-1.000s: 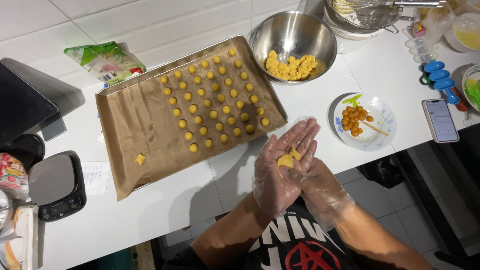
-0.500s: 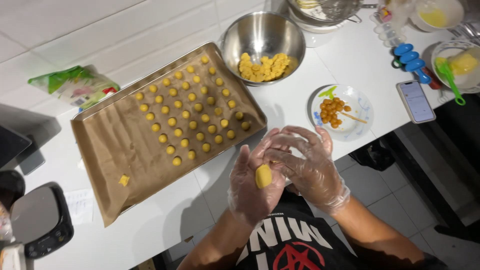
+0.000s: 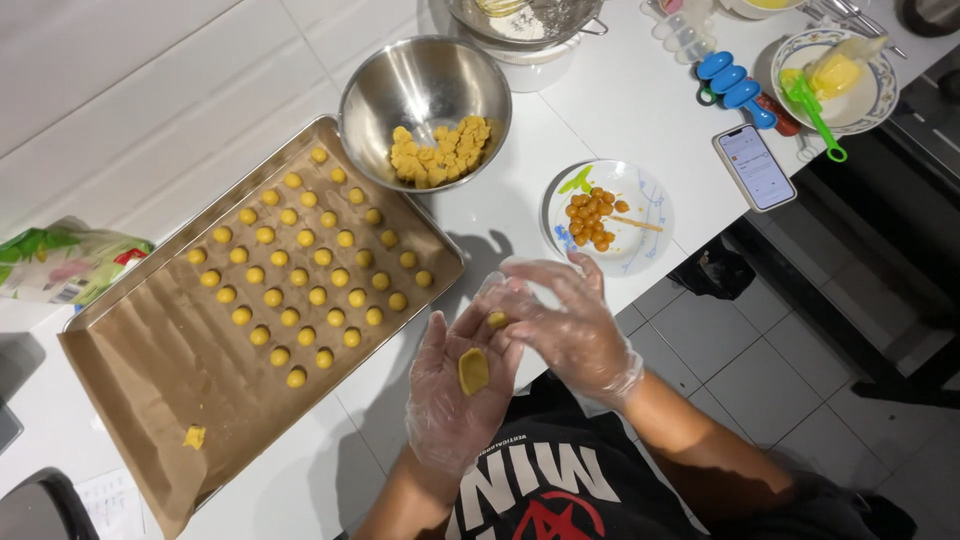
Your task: Shaping dough into balls, filling them with jam, and arranging them on a baking tray
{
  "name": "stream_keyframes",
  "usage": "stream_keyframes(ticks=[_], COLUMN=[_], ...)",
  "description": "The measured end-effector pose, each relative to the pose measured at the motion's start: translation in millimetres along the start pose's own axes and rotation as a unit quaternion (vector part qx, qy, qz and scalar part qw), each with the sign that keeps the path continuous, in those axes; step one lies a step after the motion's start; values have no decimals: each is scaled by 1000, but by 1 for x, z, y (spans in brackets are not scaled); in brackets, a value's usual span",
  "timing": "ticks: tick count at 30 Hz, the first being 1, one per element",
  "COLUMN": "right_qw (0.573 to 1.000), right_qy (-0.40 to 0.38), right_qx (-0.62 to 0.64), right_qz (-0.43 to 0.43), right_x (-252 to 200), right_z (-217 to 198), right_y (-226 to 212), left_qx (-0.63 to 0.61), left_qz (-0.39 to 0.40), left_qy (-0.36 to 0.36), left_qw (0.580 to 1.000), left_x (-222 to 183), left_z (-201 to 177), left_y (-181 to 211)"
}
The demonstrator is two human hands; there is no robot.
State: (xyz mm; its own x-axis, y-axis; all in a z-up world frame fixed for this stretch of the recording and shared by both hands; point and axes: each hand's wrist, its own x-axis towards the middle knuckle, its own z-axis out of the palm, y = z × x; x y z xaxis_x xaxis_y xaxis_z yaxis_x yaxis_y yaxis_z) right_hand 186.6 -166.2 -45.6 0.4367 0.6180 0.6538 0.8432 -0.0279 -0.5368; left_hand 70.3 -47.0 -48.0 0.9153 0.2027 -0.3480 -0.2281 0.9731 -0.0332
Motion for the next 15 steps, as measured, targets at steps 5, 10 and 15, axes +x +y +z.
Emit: stream_keyframes(ticks=[5, 10, 15], right_qw=[941, 856, 874], right_qy=[118, 157, -76], right_qx=[-300, 214, -230], right_qz=[103, 444, 421], right_x=[-33, -96, -112], right_z=[-56, -44, -35], right_y=[130, 281, 310], left_qx=[-39, 34, -55], left_qz=[-24, 23, 79], left_qy=[-68, -131, -50], left_qw=[997, 991, 994], left_x=[5, 14, 12], left_z=[19, 3, 5], left_y=[-4, -7, -9])
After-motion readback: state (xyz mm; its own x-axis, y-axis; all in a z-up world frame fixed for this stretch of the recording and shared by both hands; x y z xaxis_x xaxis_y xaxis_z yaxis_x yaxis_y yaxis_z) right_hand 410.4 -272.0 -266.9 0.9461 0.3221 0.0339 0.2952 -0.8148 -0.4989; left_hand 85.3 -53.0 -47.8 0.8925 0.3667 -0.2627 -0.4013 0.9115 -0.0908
